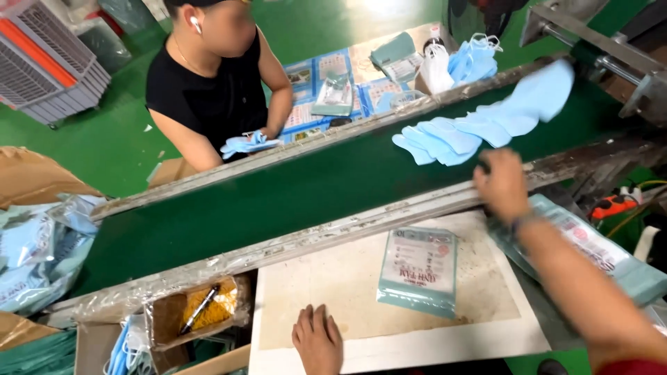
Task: Packing batches of blue disposable face masks into plastic bags and labeling a small sample.
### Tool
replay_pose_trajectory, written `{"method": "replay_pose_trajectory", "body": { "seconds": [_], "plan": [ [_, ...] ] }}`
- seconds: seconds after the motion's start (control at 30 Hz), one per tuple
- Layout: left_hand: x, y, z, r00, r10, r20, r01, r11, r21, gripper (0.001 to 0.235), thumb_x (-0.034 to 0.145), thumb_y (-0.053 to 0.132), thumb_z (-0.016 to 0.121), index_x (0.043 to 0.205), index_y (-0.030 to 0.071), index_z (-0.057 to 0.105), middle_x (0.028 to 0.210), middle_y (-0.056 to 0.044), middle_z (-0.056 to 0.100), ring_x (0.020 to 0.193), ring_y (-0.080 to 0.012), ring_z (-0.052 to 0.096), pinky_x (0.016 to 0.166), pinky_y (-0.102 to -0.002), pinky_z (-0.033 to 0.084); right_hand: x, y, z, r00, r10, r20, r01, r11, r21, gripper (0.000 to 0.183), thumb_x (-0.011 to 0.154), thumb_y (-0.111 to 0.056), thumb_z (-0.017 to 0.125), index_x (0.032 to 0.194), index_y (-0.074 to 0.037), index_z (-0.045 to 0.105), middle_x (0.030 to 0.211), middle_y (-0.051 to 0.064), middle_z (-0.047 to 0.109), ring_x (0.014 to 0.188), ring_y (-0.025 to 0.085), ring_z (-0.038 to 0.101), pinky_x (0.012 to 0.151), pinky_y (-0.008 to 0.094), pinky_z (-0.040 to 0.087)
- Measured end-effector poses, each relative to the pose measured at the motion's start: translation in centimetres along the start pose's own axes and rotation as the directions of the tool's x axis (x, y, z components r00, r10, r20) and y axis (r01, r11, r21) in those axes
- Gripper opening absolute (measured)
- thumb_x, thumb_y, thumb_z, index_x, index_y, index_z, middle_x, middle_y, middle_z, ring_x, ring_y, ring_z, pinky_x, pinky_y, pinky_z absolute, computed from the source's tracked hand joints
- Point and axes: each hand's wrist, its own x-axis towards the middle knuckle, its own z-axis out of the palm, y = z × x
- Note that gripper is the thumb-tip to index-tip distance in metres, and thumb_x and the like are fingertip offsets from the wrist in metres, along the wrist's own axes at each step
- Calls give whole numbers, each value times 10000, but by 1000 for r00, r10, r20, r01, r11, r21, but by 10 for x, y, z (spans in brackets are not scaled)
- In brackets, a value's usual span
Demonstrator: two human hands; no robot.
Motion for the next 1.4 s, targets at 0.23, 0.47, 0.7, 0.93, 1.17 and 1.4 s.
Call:
{"method": "replay_pose_trajectory", "body": {
  "seconds": [0.23, 0.47, 0.7, 0.93, 1.17, 1.4],
  "plan": [
    [1, -40, 56, 994, -103, 38, 103, 995, 17, 391, 898, 310, 620, 1261, 184, 693, 1379, -171, 571, 1354, -344, 465, 1140, -550, 272, 74, 135, 110, 915, 291, 279, -138, 876, -462, 366, 846, -366, 766, 978, -25, 776, 1116, 222, 690, 1049, 412, 650, 926, 475, 537],
    [0, -27, 34, 997, -62, 49, 64, 997, -45, 387, 904, 292, 617, 1253, 141, 691, 1390, -198, 557, 1357, -377, 444, 1134, -580, 255, 86, 78, 116, 888, 356, 292, -289, 924, -249, 371, 885, -431, 707, 993, -91, 809, 958, 205, 765, 960, 413, 717, 865, 505, 568],
    [4, 1, -13, 1000, 7, 10, -6, 992, -125, 348, 918, 229, 619, 1216, 55, 668, 1332, -236, 559, 1310, -420, 468, 1112, -573, 284, 42, -86, 90, 867, 125, 482, -114, 992, -52, 519, 914, -644, 618, 1055, -189, 824, 1071, 206, 715, 1041, 400, 674, 899, 497, 548],
    [89, 85, -78, 952, 283, -116, -306, 866, -396, 386, 916, 215, 698, 1225, -14, 672, 1270, -248, 593, 1193, -414, 544, 1025, -476, 439, 25, -85, 98, 936, 64, 346, -72, 997, 10, 506, 913, -590, 632, 1143, -164, 780, 1152, 184, 679, 1128, 391, 586, 963, 501, 475],
    [235, 173, -9, 945, 299, 134, -289, 953, -89, 630, 966, 552, 575, 1142, -42, 686, 1228, -204, 579, 1164, -376, 516, 968, -481, 413, 26, -32, 93, 988, 98, 122, -111, 989, 101, 510, 1013, -471, 589, 1337, -91, 690, 1412, 206, 602, 1329, 392, 526, 1070, 515, 425],
    [308, 272, 59, 955, -57, 291, 164, 919, -359, 810, 821, 639, 677, 1334, 31, 525, 1326, -276, 568, 1231, -435, 563, 1029, -511, 466, 34, -40, 88, 881, 85, 466, -70, 996, -51, 551, 977, -548, 466, 1393, -227, 630, 1495, 82, 534, 1443, 323, 389, 1123, 520, 310]
  ]
}}
